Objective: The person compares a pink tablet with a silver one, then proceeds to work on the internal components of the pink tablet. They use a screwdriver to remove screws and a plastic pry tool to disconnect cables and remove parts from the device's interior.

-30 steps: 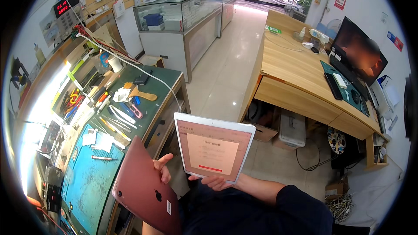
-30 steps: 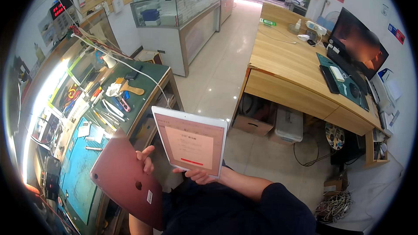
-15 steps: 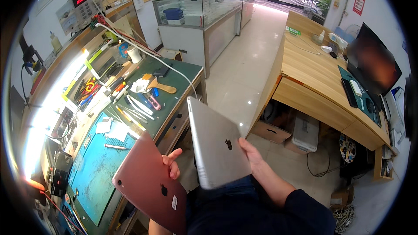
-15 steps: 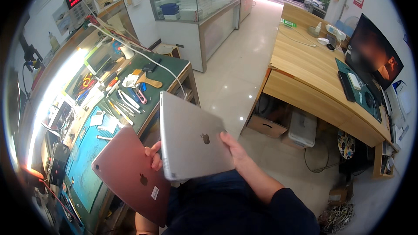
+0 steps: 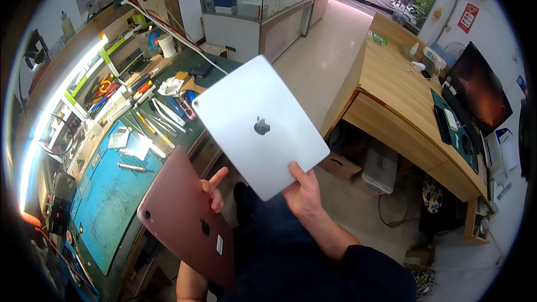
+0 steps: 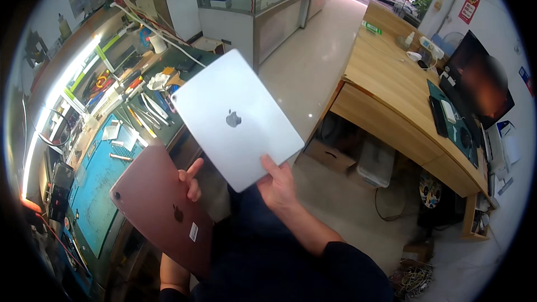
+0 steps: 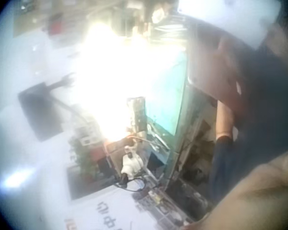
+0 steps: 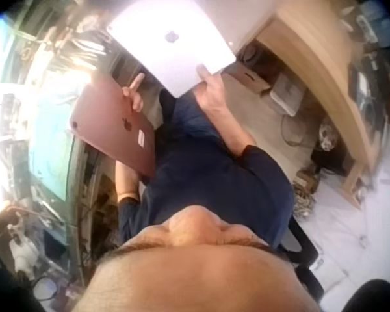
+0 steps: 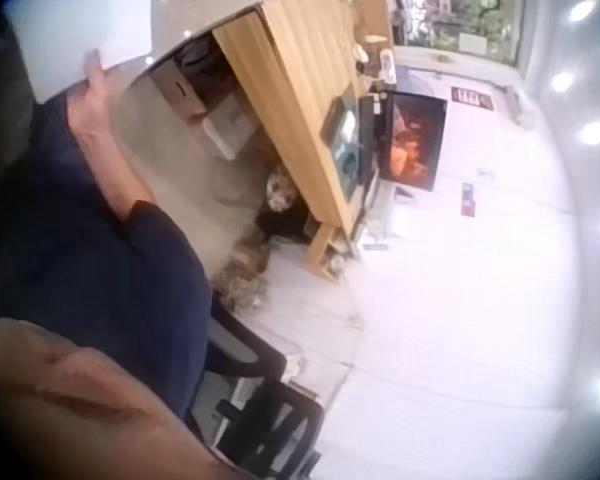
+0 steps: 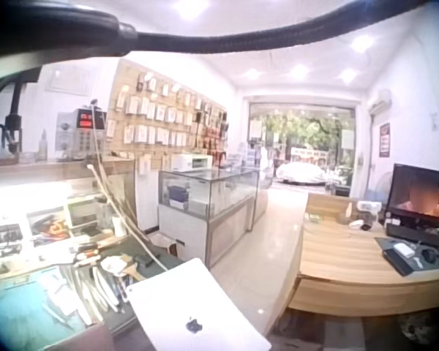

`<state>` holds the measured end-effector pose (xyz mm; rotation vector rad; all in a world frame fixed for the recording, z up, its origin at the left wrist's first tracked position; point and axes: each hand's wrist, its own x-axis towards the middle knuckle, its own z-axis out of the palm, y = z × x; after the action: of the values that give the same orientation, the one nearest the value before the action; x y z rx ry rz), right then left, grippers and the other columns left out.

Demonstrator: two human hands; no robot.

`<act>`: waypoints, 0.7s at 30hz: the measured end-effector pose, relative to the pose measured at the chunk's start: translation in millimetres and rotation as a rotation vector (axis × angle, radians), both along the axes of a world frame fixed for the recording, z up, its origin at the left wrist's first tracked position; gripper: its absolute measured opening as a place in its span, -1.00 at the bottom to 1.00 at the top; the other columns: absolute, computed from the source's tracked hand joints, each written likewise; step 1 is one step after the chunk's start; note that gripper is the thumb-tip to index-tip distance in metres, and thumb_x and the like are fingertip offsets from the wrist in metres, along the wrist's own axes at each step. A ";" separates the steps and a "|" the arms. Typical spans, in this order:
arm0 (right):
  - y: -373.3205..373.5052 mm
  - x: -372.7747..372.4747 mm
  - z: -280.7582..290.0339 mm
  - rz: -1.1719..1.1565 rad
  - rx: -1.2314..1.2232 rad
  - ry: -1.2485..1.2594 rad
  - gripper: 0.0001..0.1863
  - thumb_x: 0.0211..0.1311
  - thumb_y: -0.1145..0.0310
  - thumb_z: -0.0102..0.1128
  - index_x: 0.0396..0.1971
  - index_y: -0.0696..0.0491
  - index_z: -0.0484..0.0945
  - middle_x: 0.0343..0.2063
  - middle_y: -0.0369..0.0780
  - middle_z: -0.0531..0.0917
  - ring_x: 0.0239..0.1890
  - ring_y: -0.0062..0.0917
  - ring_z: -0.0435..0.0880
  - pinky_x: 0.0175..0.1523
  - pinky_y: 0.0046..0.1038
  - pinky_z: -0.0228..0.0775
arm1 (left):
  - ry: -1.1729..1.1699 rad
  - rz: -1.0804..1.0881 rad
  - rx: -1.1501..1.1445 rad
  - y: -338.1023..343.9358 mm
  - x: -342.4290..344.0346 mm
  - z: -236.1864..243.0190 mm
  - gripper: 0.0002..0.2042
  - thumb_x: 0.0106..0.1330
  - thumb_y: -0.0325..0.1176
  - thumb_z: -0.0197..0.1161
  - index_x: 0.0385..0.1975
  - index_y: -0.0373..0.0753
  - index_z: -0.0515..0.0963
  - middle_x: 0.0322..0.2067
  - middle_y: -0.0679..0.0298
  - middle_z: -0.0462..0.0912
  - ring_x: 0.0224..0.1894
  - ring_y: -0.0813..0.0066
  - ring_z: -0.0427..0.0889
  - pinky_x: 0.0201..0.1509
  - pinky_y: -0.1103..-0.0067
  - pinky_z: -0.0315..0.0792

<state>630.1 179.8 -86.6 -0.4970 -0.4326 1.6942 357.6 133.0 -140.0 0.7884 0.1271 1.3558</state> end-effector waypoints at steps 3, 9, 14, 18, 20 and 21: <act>-2.1 -0.8 1.0 0.066 0.088 0.030 -0.45 0.53 0.52 0.13 0.46 0.09 0.29 0.34 -0.20 0.52 0.39 -0.35 0.50 0.49 -0.16 0.33 | -0.031 -0.017 0.008 1.8 5.7 -1.2 -0.62 0.63 0.01 0.04 0.01 -0.19 0.59 0.57 -0.22 0.11 -0.36 0.39 0.58 -0.22 0.46 0.46; -9.5 -3.1 -3.8 0.142 0.138 0.078 -0.41 0.63 0.32 0.06 0.54 0.06 0.18 0.47 -0.21 0.40 0.49 -0.34 0.39 0.56 -0.14 0.22 | -0.107 -0.082 0.081 15.3 7.3 -6.9 -0.59 0.60 0.00 0.07 0.06 -0.24 0.59 0.51 -0.29 0.20 -0.33 0.34 0.63 -0.25 0.46 0.46; -12.3 -10.1 -14.9 0.203 0.227 0.137 -0.37 0.71 0.08 -0.13 0.59 0.04 0.11 0.54 -0.23 0.32 0.57 -0.29 0.27 0.63 -0.10 0.04 | -0.126 -0.087 0.173 15.5 1.3 -13.5 -0.57 0.60 0.01 0.08 0.15 -0.23 0.57 0.47 0.00 0.35 -0.24 0.32 0.63 -0.17 0.43 0.47; -12.5 -11.5 -15.6 0.221 0.205 0.215 -0.37 0.72 0.04 -0.19 0.60 0.04 0.10 0.55 -0.24 0.30 0.58 -0.30 0.24 0.64 -0.11 0.00 | -0.124 -0.008 0.150 8.9 6.7 2.9 -0.60 0.61 -0.01 0.10 0.17 -0.19 0.52 0.32 0.23 0.42 -0.16 0.31 0.61 -0.07 0.39 0.49; -12.0 -11.2 -16.8 0.235 0.210 0.239 -0.37 0.72 0.04 -0.20 0.60 0.03 0.09 0.56 -0.24 0.29 0.59 -0.31 0.23 0.65 -0.11 -0.02 | -0.137 -0.099 0.105 13.7 0.5 1.0 -0.60 0.61 -0.02 0.10 0.19 -0.19 0.52 0.35 0.19 0.39 -0.16 0.31 0.60 -0.07 0.38 0.49; -12.3 -11.1 -17.1 0.238 0.221 0.240 -0.37 0.73 0.04 -0.21 0.60 0.03 0.09 0.56 -0.24 0.29 0.59 -0.31 0.23 0.65 -0.12 -0.02 | -0.145 -0.146 0.082 17.0 -2.6 -1.3 -0.60 0.61 -0.02 0.10 0.19 -0.19 0.51 0.36 0.17 0.38 -0.16 0.30 0.60 -0.06 0.38 0.50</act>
<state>619.0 167.5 -103.7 -0.0801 -0.5117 1.8801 355.0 150.0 -141.3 0.7505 -0.0989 1.2812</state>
